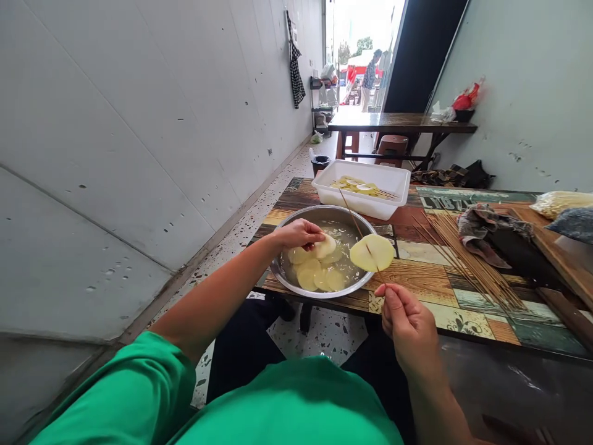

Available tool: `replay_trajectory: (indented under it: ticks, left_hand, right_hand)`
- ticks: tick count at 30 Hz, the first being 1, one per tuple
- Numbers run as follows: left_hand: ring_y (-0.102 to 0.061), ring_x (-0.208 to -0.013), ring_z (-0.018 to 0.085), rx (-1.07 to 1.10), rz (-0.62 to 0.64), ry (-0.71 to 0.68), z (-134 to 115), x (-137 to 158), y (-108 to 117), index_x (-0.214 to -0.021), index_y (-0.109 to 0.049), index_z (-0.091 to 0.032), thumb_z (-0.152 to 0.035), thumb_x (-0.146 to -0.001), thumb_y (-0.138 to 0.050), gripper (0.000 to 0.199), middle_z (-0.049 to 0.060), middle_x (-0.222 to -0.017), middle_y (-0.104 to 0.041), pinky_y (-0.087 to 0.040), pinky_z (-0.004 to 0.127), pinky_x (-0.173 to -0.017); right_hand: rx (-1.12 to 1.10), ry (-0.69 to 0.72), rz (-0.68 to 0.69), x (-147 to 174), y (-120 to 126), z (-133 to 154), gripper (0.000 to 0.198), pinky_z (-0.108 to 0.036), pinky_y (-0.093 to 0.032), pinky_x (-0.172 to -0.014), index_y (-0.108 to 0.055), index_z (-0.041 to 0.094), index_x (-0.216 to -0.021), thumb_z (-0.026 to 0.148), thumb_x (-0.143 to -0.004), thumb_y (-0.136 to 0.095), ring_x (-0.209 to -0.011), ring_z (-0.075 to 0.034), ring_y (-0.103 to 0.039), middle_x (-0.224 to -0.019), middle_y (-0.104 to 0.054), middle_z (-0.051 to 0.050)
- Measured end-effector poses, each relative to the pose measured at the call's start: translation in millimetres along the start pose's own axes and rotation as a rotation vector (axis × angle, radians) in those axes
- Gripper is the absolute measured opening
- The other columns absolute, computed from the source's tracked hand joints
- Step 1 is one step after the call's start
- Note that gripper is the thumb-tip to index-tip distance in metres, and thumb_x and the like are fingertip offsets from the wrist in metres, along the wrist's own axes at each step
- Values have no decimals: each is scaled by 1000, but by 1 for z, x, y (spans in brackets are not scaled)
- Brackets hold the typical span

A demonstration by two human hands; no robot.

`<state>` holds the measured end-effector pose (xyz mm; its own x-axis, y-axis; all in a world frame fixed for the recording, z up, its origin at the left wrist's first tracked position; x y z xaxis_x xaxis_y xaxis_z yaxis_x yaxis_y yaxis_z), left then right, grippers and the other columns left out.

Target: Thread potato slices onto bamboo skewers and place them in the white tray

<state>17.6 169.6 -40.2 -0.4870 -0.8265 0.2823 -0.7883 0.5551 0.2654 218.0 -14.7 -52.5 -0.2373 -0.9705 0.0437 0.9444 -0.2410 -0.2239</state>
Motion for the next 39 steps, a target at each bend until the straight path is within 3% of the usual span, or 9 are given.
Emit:
replay_trajectory:
  ticks: [4, 7, 12, 16, 20, 27, 32, 36, 39]
  left_hand:
    - [-43, -36, 4, 23, -202, -83, -13, 7, 22, -63, -57, -13, -24, -83, -65, 24, -4, -43, -49, -34, 15, -40]
    - [-43, -34, 4, 75, -186, -56, -21, 13, 22, -72, -59, -12, -22, -90, -55, 21, -3, -45, -54, -31, 15, -38]
    - [-63, -53, 10, 109, -143, -49, -20, 12, 12, -91, -67, -11, -25, -88, -57, 17, 3, -68, -67, -46, 18, -49]
    - [-57, -49, 7, -136, -266, -203, -24, 7, 20, -91, -72, -15, -38, -83, -62, 26, 1, -71, -68, -43, 17, -47]
    - [-59, -58, 8, -247, -412, -301, -28, 12, 31, -87, -74, -15, -32, -81, -63, 21, 2, -76, -71, -43, 16, -52]
    - [-58, -46, 10, 20, -320, -162, -13, 13, 22, -92, -60, -12, -20, -86, -55, 11, -2, -56, -58, -43, 18, -44]
    - [-66, -57, 13, -32, -195, -87, -5, 9, 13, -97, -49, -17, -20, -90, -47, 8, 1, -68, -65, -48, 20, -50]
    - [-65, -63, 11, -245, -322, -132, -3, 4, 27, -86, -57, -14, -16, -83, -56, 3, 3, -69, -65, -49, 18, -57]
    - [-66, -69, 11, -226, -397, -153, -1, 1, 36, -107, -63, -11, -11, -84, -51, 26, 7, -85, -69, -51, 20, -65]
  right_hand:
    - [4, 0, 1, 2, 0, 0, 28, -17, -17, -37, -65, 18, -87, 45, -83, -69, -40, -4, -26, -50, -30, 9]
    - [0, -5, -2, 3, 2, -1, 28, -17, -17, -38, -64, 18, -87, 45, -83, -69, -41, -4, -24, -51, -29, 9]
    - [9, -22, 6, 4, 4, -4, 28, -19, -16, -38, -63, 18, -88, 45, -83, -68, -41, -5, -24, -51, -29, 9]
    - [18, -37, 10, 5, 3, -5, 29, -19, -16, -38, -61, 18, -87, 46, -83, -67, -41, -5, -23, -51, -29, 9]
    - [14, -60, 14, 5, 4, -8, 30, -19, -16, -38, -61, 18, -84, 47, -80, -69, -41, -5, -22, -51, -27, 10]
    - [28, -63, -5, 6, 7, -10, 31, -19, -16, -37, -61, 18, -84, 47, -80, -69, -40, -5, -23, -50, -27, 10]
    - [36, -55, -4, 6, 7, -9, 31, -19, -17, -37, -61, 18, -84, 47, -80, -69, -40, -6, -24, -51, -28, 9]
    - [24, -68, -11, 7, 7, -9, 31, -19, -16, -38, -61, 18, -84, 48, -80, -69, -41, -6, -22, -52, -26, 9]
    - [23, -69, -12, 8, 7, -9, 30, -19, -17, -39, -61, 19, -83, 48, -80, -70, -42, -6, -23, -52, -27, 9]
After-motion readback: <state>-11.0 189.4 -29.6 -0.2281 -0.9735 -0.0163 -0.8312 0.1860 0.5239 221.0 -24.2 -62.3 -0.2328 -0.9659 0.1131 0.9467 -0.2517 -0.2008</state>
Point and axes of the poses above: each hand's wrist, its own x-axis away from the middle knuckle, its own y-axis out of the back of the hand, z = x × y, the point moved 8 cm from there along -x, towards the middle knuckle
